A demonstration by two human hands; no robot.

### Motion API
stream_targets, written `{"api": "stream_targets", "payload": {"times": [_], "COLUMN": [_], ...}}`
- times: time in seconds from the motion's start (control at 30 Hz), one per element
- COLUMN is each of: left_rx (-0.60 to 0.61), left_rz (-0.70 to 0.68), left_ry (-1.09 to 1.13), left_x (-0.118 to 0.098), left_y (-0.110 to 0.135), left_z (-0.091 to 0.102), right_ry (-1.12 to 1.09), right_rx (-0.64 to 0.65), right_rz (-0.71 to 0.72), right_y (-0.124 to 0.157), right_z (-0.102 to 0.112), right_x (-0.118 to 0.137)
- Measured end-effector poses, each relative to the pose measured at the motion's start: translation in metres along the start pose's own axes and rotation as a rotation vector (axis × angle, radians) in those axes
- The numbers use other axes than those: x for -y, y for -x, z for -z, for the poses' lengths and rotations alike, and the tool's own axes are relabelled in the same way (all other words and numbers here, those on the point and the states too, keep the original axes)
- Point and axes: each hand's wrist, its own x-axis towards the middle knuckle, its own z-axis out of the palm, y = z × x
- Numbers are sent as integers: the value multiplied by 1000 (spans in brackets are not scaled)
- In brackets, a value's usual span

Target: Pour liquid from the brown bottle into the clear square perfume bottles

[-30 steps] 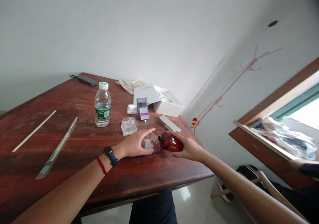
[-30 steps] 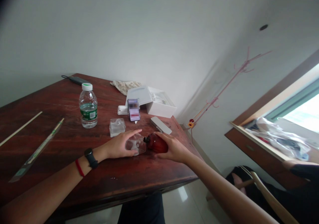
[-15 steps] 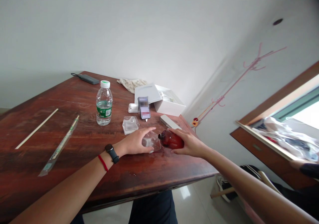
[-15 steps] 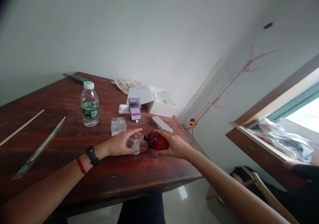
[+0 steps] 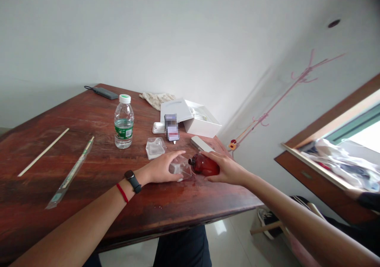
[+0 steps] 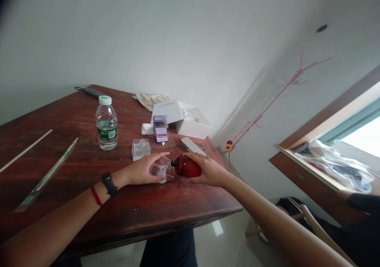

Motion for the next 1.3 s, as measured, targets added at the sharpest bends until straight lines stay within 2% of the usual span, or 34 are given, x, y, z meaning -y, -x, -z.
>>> {"api": "stream_targets", "payload": {"times": [0.27, 0.73, 1.3], "left_rx": [21, 33, 32], "left_rz": [24, 19, 22], "left_ry": [6, 31, 24], "left_x": [-1, -1, -3], "left_y": [-1, -1, -1], "left_z": [2, 4, 6], "right_ry": [26, 84, 113], "right_rx": [48, 24, 71], "right_rz": [7, 43, 54], "right_y": [-2, -6, -9], "right_z": [3, 10, 14], "right_x": [0, 5, 6]}}
